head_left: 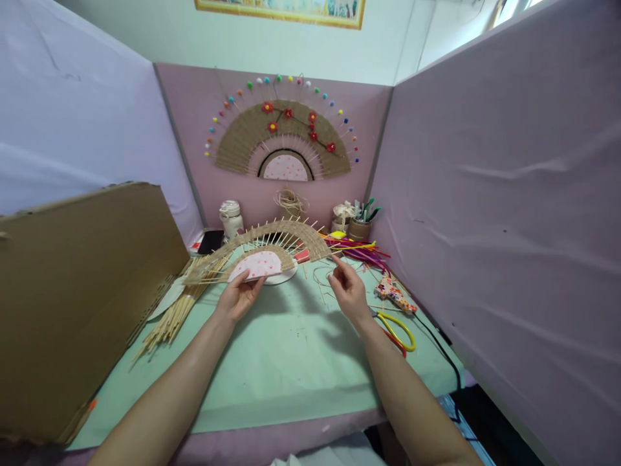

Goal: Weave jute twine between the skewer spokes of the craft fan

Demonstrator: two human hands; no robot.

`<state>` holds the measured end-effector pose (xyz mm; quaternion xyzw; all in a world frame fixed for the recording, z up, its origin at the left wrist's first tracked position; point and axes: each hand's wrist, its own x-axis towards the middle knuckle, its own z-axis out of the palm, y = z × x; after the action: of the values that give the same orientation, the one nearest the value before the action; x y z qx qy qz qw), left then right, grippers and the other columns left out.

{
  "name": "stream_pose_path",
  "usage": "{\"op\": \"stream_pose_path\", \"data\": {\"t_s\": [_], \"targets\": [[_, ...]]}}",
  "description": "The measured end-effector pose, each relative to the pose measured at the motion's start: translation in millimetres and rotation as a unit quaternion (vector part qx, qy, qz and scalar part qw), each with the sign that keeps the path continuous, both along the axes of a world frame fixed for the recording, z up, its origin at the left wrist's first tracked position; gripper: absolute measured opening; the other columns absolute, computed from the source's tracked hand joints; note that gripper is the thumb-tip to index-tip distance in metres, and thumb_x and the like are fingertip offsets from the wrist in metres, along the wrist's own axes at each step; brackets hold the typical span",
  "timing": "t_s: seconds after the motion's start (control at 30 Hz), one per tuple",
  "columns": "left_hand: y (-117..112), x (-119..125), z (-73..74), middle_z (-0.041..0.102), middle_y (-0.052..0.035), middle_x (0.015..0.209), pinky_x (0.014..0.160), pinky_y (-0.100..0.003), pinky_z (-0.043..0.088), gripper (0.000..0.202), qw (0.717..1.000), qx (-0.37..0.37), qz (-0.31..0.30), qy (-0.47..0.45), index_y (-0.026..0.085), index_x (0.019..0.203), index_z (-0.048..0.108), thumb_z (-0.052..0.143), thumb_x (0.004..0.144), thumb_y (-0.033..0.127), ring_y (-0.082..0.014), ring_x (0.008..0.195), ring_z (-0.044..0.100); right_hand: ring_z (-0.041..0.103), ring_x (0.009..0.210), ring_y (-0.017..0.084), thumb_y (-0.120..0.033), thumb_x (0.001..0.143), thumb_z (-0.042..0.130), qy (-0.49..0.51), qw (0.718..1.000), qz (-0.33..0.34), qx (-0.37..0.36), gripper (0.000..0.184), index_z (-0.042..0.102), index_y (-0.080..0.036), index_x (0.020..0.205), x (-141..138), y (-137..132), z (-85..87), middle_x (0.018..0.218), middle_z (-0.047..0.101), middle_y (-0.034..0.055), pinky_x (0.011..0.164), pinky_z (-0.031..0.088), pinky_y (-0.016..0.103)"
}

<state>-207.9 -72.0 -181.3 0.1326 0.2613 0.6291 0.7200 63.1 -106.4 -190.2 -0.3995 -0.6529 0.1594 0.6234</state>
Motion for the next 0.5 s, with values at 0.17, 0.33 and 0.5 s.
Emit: {"op": "stream_pose_path", "data": {"t_s": [0.17, 0.33, 0.5], "targets": [[-0.6, 0.6, -0.1, 0.073, -0.0114, 0.090, 0.069, -0.028, 0.062, 0.030, 1.000, 0.000, 0.004, -0.003, 0.012, 0.117, 0.057, 0.043, 0.091, 0.007, -0.0202, 0.080, 0.072, 0.045, 0.067, 0.013, -0.029, 0.085, 0.056, -0.002, 1.000, -0.001, 0.002, 0.040, 0.057, -0.023, 0.124, 0.9, -0.9, 1.4, 0.079, 0.050, 0.0001, 0.064, 0.039, 0.028], [-3.1, -2.3, 3.9, 0.073, -0.0095, 0.088, 0.067, -0.028, 0.062, 0.029, 1.000, 0.004, -0.001, 0.004, 0.013, 0.116, 0.057, 0.043, 0.091, 0.007, -0.0190, 0.078, 0.072, 0.044, 0.064, 0.013, -0.032, 0.084, 0.057, 0.062, 0.998, 0.015, -0.025, 0.033, 0.056, -0.021, 0.115, 1.4, -0.6, 1.0, 0.076, 0.049, -0.0008, 0.061, 0.039, 0.028], [-7.7, -9.2, 10.5, 0.073, -0.0076, 0.080, 0.055, -0.023, 0.060, 0.032, 0.998, 0.008, -0.030, 0.047, 0.014, 0.118, 0.056, 0.044, 0.089, 0.009, -0.0163, 0.064, 0.070, 0.047, 0.065, 0.014, -0.039, 0.082, 0.059, 0.119, 0.991, -0.004, -0.054, 0.023, 0.058, -0.021, 0.098, 5.5, 0.7, 4.7, 0.072, 0.052, 0.0003, 0.061, 0.040, 0.028]]}}
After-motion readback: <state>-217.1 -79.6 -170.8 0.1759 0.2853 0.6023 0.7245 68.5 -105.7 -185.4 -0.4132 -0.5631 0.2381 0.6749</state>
